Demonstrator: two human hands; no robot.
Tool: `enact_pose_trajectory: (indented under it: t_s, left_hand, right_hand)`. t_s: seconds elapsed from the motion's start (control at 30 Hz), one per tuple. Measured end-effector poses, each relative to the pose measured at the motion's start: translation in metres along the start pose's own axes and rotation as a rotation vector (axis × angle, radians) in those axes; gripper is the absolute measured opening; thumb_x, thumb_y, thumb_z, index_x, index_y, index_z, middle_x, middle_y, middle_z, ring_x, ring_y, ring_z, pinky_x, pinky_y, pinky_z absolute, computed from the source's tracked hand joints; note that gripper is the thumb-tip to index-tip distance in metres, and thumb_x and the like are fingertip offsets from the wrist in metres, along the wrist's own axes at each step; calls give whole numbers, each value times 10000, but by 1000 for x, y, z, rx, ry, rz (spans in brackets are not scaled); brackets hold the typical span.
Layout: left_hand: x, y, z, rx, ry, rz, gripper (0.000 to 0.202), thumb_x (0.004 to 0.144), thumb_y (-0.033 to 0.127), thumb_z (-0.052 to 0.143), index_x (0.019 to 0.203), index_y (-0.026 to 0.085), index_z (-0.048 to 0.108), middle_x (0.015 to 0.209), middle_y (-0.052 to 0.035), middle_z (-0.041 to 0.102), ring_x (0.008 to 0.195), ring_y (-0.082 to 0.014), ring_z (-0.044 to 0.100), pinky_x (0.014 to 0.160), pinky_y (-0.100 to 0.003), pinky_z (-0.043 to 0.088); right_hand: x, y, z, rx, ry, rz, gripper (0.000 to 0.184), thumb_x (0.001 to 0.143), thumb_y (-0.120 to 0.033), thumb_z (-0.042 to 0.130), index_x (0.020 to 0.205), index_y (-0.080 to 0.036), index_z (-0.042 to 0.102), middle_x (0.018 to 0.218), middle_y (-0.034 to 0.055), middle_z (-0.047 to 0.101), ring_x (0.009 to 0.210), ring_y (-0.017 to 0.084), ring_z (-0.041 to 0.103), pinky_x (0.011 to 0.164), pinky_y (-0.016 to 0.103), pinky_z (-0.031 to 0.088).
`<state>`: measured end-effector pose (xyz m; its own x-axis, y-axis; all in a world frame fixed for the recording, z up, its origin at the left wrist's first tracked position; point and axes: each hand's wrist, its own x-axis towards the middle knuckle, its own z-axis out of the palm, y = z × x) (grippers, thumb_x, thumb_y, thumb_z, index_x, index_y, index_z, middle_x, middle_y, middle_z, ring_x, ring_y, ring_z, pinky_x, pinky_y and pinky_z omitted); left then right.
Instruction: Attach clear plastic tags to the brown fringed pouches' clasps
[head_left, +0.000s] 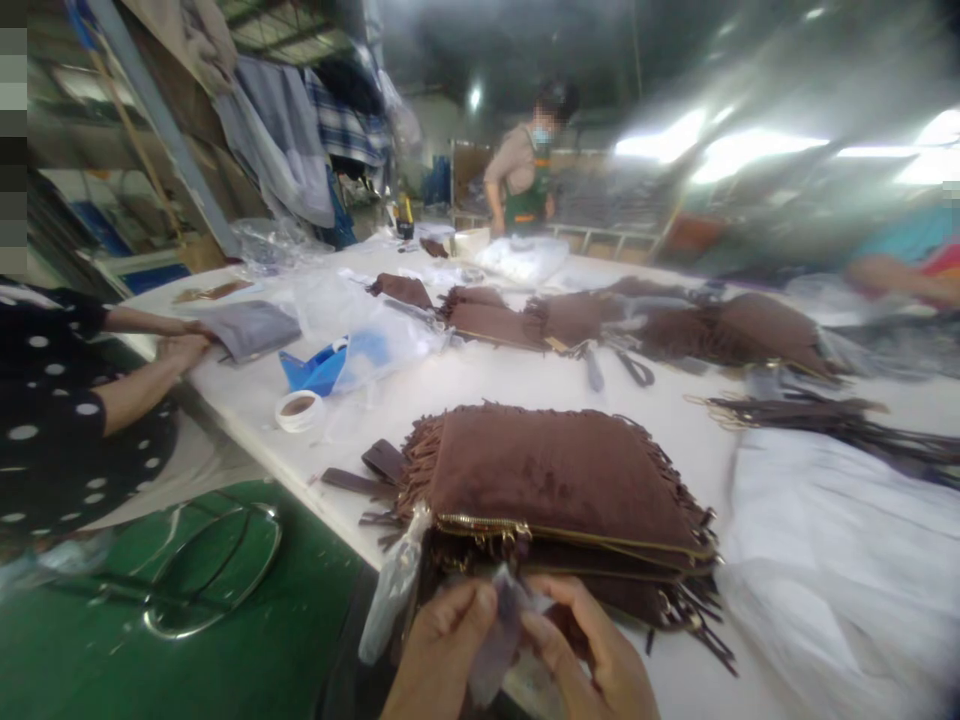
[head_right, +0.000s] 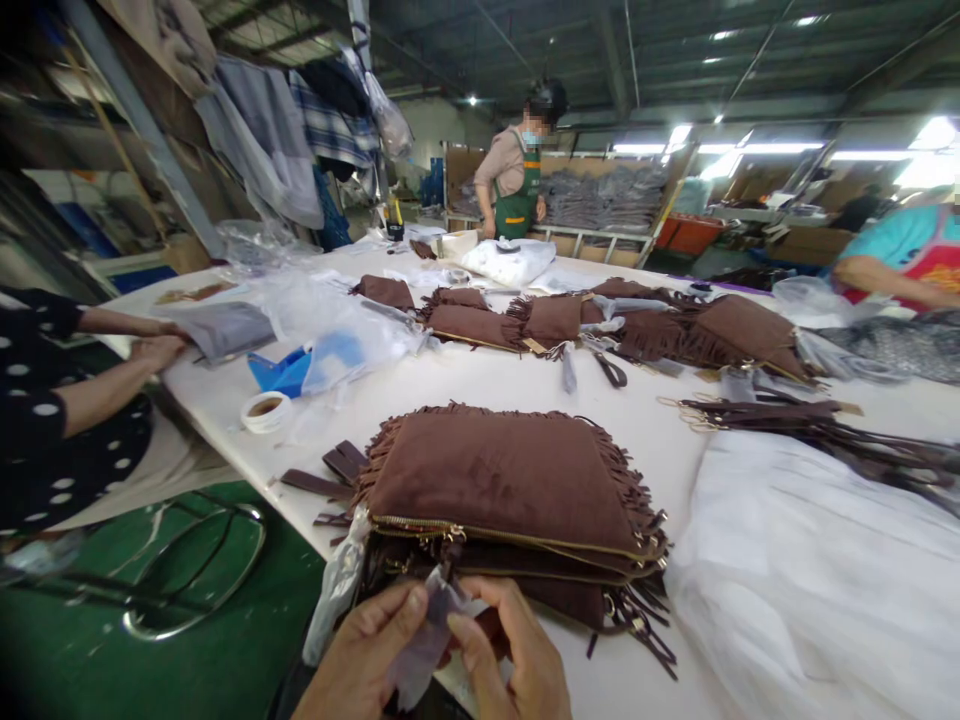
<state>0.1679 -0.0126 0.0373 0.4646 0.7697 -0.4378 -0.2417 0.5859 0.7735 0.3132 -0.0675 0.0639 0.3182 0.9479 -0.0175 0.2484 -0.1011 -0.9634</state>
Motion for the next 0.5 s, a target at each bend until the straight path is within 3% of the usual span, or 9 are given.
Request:
enact_pose_trajectory:
  t_s: [0.07, 0.23, 0.37, 0.5]
  left_hand:
    - [2, -3, 2, -4, 20, 17, 516, 713, 640, 743, 755, 134, 653, 630, -22, 560, 581, -132, 496, 550, -236, 360]
    - [4, -9, 12, -100, 23, 69, 490, 747, 624, 722, 904, 161, 696, 656, -33, 619, 591, -155, 544, 584, -256, 412]
    - [6, -13, 17, -173, 27, 84, 533, 701, 656, 740, 927, 175, 698, 722, -49, 655, 682, -208, 600, 662, -303, 465]
    - [8, -12, 14, -136, 28, 91, 534, 716, 632, 743, 987, 173, 702, 756, -53, 662, 717, -207, 595, 649, -281, 448]
  right_hand:
    - [3, 2, 1, -19, 15, 25, 330, 873, -538, 562, 911, -231, 675, 704, -4, 669, 640, 174, 621, 631, 224, 481]
    - [14, -6, 0, 46, 16, 60, 339, 860, -552, 570, 826, -225, 656, 764, 10, 692, 681, 182, 646, 643, 214, 517]
    - [20, -17, -2, -4, 73, 65, 314, 846, -531, 600, 791, -232, 675, 634, -19, 628, 555, 138, 566, 551, 179, 474]
    - [22, -19, 0, -35, 106, 35, 342, 868, -544, 572, 779, -228, 666, 567, -26, 566, 517, 129, 527, 517, 185, 433]
